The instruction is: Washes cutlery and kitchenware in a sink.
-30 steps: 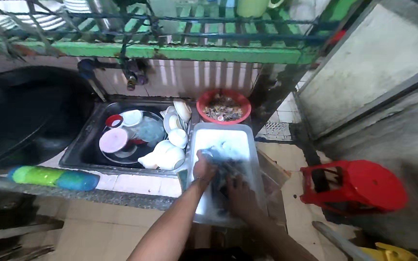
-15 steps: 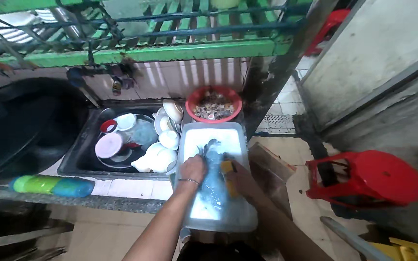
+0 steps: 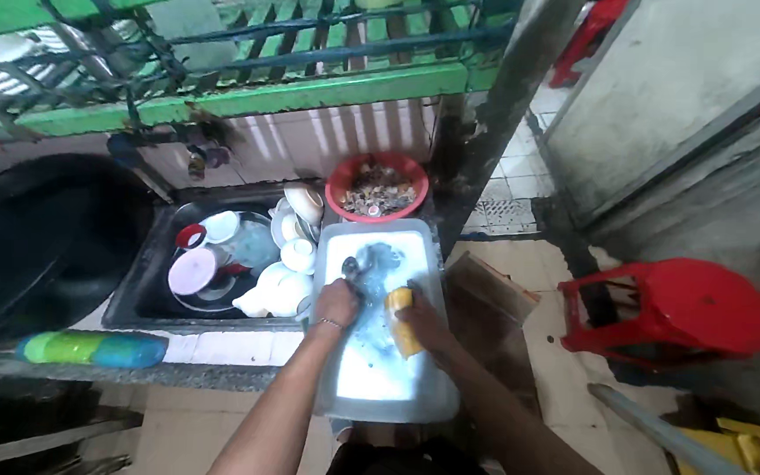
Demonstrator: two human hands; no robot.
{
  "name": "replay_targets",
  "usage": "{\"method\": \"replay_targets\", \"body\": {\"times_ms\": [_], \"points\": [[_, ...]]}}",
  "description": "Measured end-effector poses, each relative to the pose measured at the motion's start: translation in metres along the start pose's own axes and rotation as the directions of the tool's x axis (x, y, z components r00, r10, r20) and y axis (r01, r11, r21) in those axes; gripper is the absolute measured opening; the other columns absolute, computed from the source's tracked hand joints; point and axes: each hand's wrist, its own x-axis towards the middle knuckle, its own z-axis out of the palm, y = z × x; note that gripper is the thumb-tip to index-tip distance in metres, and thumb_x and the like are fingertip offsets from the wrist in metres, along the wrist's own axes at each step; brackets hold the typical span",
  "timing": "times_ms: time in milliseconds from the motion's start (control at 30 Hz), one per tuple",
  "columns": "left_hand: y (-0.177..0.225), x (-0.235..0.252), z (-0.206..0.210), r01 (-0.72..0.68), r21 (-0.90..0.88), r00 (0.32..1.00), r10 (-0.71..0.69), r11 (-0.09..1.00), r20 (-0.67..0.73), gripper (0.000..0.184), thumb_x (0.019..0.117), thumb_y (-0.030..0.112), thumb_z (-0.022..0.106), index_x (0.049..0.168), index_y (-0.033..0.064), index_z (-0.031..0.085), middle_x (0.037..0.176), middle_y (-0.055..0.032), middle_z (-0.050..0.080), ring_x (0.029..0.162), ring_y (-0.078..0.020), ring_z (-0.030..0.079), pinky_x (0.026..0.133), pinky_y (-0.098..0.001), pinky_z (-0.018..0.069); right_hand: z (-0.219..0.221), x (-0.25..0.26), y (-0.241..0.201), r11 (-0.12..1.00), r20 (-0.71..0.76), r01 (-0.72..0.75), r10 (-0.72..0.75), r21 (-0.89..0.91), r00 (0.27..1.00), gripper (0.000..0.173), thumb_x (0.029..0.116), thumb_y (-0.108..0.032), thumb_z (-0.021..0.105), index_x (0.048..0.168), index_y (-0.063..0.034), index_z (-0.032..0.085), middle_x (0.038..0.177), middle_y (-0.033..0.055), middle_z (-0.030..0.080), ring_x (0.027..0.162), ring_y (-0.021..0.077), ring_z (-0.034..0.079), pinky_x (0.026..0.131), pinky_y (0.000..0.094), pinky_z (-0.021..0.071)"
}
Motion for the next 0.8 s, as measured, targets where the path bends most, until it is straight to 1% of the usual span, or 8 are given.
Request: {"method": "replay_targets", "body": {"times_ms": [100,200,300,400,533,633,733,800], "points": [[-0.014,-0.014,-0.004,0.005,-0.175,0.996,-0.021,0.985,-0.088,0.032,0.1073,0.025,0.052,0.117,-0.0019,0.066,0.108,-0.0227,0.072,0.099,-0.0385,0.071,0.091,-0.0591,0.0553,0.003,0.011,0.002,0.985,-0.086,0.019,-0.004,0.171,0.996,0.044,0.1036,-0.011,0.053,0.146,-0.0032,0.046,0.114,0.0219,0.064,0.092,0.0291,0.066,0.081,0.0467,0.0559],[-0.009,-0.026,-0.015,-0.017,-0.172,0.973,-0.023,0.985,-0.231,0.03,0.1074,0.021,0.051,0.119,-0.0026,0.065,0.108,-0.0242,0.071,0.103,-0.0422,0.07,0.093,-0.0612,0.0532,0.006,0.015,-0.012,0.972,-0.129,0.007,0.024,0.235,0.991,0.04,0.1049,-0.011,0.052,0.144,-0.0023,0.048,0.115,0.0213,0.064,0.096,0.0287,0.065,0.083,0.047,0.055],[-0.011,-0.024,-0.026,-0.031,-0.109,0.942,-0.008,0.994,-0.336,0.032,0.1081,0.026,0.05,0.121,0.0018,0.066,0.105,-0.0205,0.073,0.101,-0.0415,0.07,0.089,-0.0629,0.0534,0.007,0.017,-0.022,0.988,-0.085,0.028,-0.015,0.151,0.996,0.041,0.104,-0.012,0.052,0.144,-0.004,0.049,0.119,0.0215,0.064,0.101,0.0299,0.065,0.087,0.0493,0.0541],[-0.008,-0.026,-0.035,-0.066,-0.105,0.918,0.019,0.992,-0.396,0.032,0.1081,0.028,0.051,0.118,0.0031,0.068,0.103,-0.0223,0.072,0.1,-0.0427,0.07,0.086,-0.0645,0.0529,0.007,0.023,-0.026,0.988,-0.069,0.098,-0.107,-0.119,0.992,0.044,0.103,-0.013,0.055,0.147,-0.008,0.048,0.117,0.0229,0.065,0.1,0.0355,0.067,0.086,0.0558,0.0544],[-0.005,-0.015,-0.026,-0.197,-0.381,0.94,0.064,0.903,-0.336,0.029,0.109,0.026,0.051,0.109,0.0047,0.071,0.093,-0.0109,0.072,0.083,-0.0261,0.068,0.081,-0.05,0.0549,0.011,0.049,-0.023,0.867,0.002,0.278,-0.304,-0.413,0.953,0.056,0.0952,-0.03,0.071,0.144,-0.0093,0.052,0.113,0.0223,0.069,0.097,0.039,0.07,0.084,0.0622,0.0562],[0.007,-0.014,-0.021,-0.253,-0.561,0.957,0.117,0.788,-0.267,0.029,0.1102,0.026,0.05,0.112,0.0043,0.07,0.085,-0.0056,0.07,0.068,-0.0165,0.063,0.068,-0.0377,0.0542,0.023,0.062,-0.022,0.872,0.057,0.169,-0.161,-0.459,0.985,0.05,0.0949,-0.033,0.073,0.138,-0.0119,0.061,0.117,0.021,0.07,0.107,0.038,0.068,0.093,0.0628,0.0531],[0.013,-0.013,-0.023,-0.215,-0.775,0.976,0.148,0.594,-0.158,0.026,0.1106,0.018,0.048,0.129,0.0025,0.059,0.087,-0.0067,0.073,0.056,-0.0114,0.061,0.054,-0.027,0.0528,0.023,0.056,-0.013,0.927,-0.005,0.091,-0.1,-0.364,0.995,0.047,0.1015,-0.032,0.064,0.14,-0.0054,0.057,0.122,0.0235,0.067,0.111,0.038,0.067,0.098,0.0605,0.0514],[0.012,-0.019,-0.027,-0.116,-0.862,0.991,0.117,0.493,-0.067,0.025,0.1101,0.017,0.049,0.129,0.0028,0.057,0.084,-0.0084,0.072,0.051,-0.0109,0.059,0.047,-0.0238,0.0495,0.013,0.044,-0.009,0.979,-0.088,0.167,-0.178,-0.116,0.98,0.045,0.1083,-0.032,0.053,0.14,0.0002,0.055,0.121,0.022,0.068,0.108,0.0318,0.068,0.097,0.0515,0.0543]]}}
